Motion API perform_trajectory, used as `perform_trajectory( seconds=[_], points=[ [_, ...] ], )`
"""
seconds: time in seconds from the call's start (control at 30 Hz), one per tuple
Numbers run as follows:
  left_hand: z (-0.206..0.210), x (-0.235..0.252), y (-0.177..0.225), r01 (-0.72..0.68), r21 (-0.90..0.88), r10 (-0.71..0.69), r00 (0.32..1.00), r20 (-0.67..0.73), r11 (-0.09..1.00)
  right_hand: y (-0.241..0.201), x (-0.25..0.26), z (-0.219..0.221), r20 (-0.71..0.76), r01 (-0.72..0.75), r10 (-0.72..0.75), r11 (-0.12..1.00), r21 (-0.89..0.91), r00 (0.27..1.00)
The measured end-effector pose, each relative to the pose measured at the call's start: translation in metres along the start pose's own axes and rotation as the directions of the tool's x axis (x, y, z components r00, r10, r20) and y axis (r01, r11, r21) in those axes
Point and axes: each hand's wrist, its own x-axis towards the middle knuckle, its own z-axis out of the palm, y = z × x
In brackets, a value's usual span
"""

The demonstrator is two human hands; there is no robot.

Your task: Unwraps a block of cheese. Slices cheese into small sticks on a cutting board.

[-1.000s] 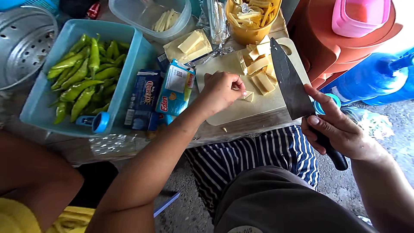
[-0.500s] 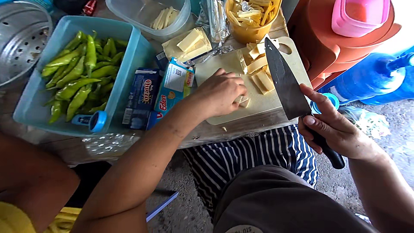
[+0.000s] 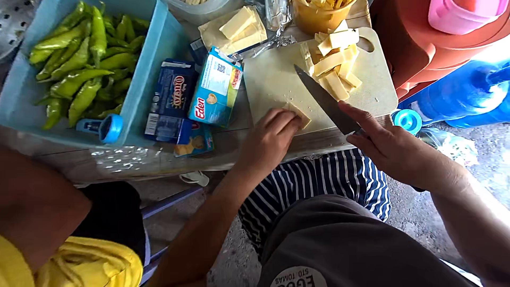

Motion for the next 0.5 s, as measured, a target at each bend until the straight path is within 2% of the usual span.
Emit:
perform_trajectory(
  seconds=[0.13, 0.33, 0.5],
  points=[
    [0.017, -0.009, 0.005, 0.026, -0.011, -0.027, 0.99, -0.139, 1.0, -0.019, 0.009, 0.001, 0.079, 0.04, -0.025, 0.981, -0.192, 0.997],
    [0.02, -0.007, -0.004, -0.019, -0.036, 0.011, 0.981, -0.194, 0.999, -0.043, 0.006, -0.001, 0.176, 0.006, 0.06, 0.936, -0.352, 0.982],
    [0.02, -0.007, -0.008, -0.024, -0.062, 0.01, 0.978, -0.208, 0.998, -0.05, 0.001, 0.0, 0.162, 0.017, 0.062, 0.896, -0.444, 0.985]
  ],
)
